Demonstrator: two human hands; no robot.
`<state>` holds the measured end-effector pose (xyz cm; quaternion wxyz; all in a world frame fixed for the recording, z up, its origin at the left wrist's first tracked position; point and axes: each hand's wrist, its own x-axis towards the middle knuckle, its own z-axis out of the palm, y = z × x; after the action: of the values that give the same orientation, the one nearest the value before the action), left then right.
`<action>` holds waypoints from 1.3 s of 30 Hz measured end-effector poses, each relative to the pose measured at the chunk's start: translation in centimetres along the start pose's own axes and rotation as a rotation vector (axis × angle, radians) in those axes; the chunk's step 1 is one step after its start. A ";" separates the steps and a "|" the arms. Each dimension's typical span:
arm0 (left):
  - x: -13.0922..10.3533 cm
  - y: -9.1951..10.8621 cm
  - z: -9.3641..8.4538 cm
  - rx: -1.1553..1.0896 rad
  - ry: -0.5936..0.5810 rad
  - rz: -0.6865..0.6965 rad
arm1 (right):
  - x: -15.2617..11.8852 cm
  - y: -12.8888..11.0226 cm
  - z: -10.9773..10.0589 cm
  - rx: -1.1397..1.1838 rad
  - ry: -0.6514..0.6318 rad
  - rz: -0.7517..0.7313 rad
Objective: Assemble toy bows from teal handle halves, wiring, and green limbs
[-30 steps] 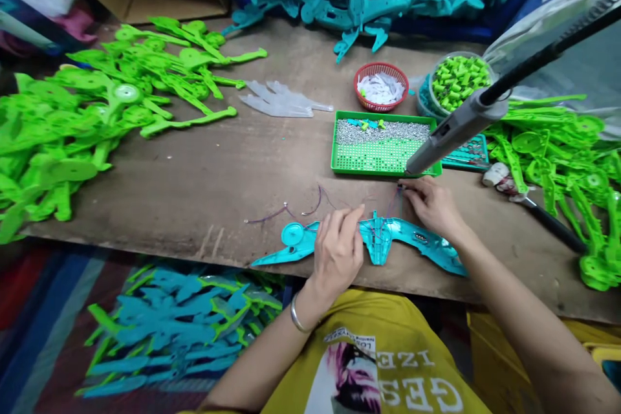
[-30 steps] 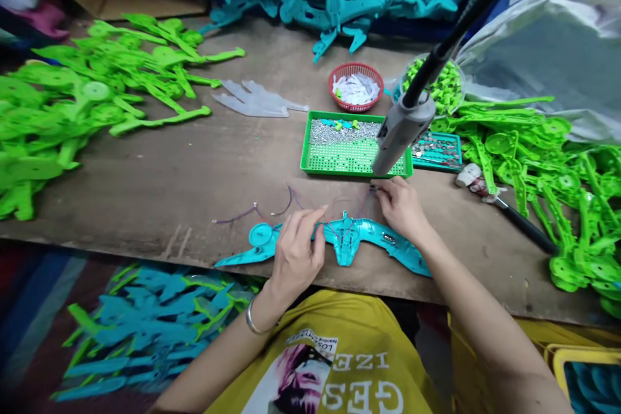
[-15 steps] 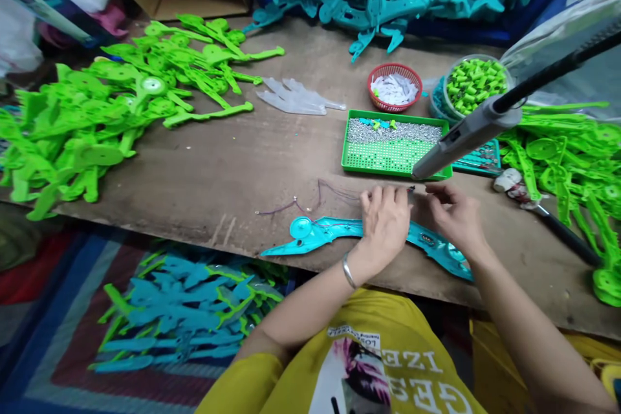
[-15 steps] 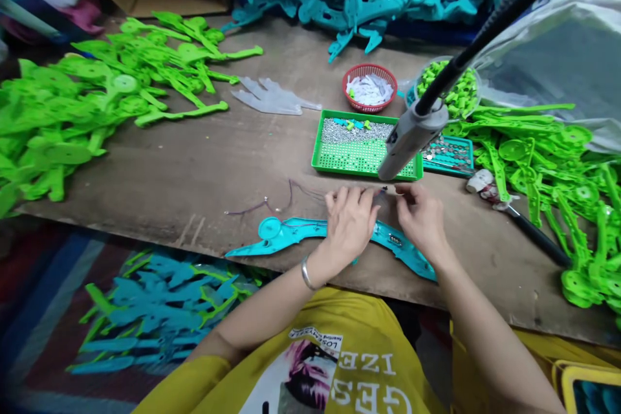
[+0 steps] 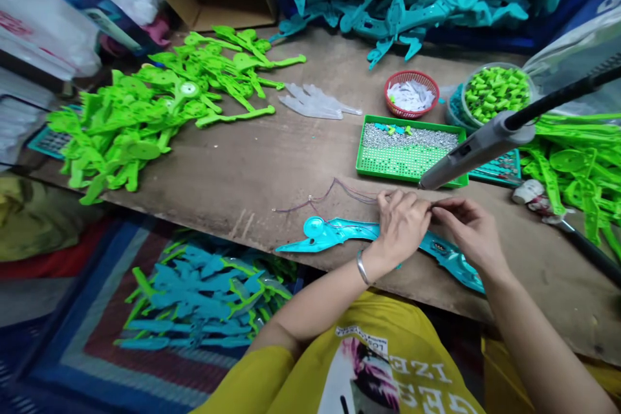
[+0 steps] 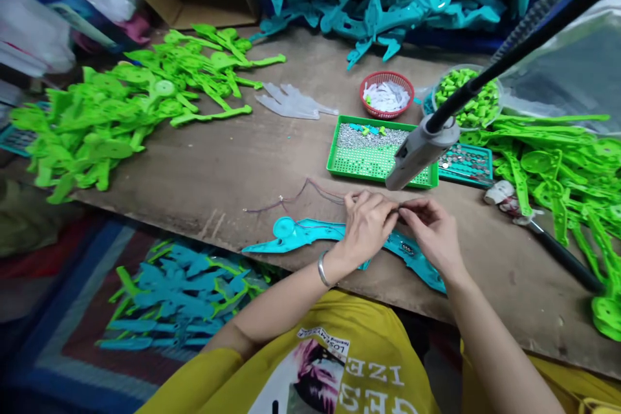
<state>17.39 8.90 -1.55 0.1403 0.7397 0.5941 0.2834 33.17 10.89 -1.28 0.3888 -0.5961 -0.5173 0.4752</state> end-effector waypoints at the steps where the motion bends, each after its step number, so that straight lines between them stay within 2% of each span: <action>1: -0.2 0.1 -0.1 -0.010 0.012 0.022 | -0.5 -0.2 -0.1 0.015 0.018 0.006; 8: -1.4 0.8 0.1 -0.020 0.160 0.088 | -2.2 -0.4 -0.1 0.087 0.159 0.093; 13: -1.5 0.8 0.3 -0.002 0.207 0.101 | -2.3 -0.5 0.4 0.102 0.187 0.105; 22: -1.4 0.7 0.2 0.047 0.208 0.121 | -1.9 -1.4 0.4 0.087 0.123 0.115; 28: -1.2 0.9 0.5 0.100 0.277 0.171 | -1.4 -1.3 0.1 0.146 0.075 0.148; 31: -1.2 1.0 0.6 0.129 0.275 0.184 | -1.3 -1.0 -0.2 0.133 0.040 0.153; 34: -0.9 1.0 0.2 0.139 0.194 0.151 | -1.1 -1.3 -1.2 -0.007 -0.004 0.030; 37: -0.6 0.8 -0.8 0.131 0.095 0.122 | -1.2 -2.2 -2.8 -0.360 0.052 -0.310; 39: -0.8 0.7 -1.6 0.093 0.051 0.148 | -1.5 -2.8 -3.9 -0.559 -0.046 -0.537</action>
<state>16.93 7.79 -0.09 0.0691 0.7798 0.5537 0.2839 36.27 10.03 2.64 0.3102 -0.5116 -0.7732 0.2103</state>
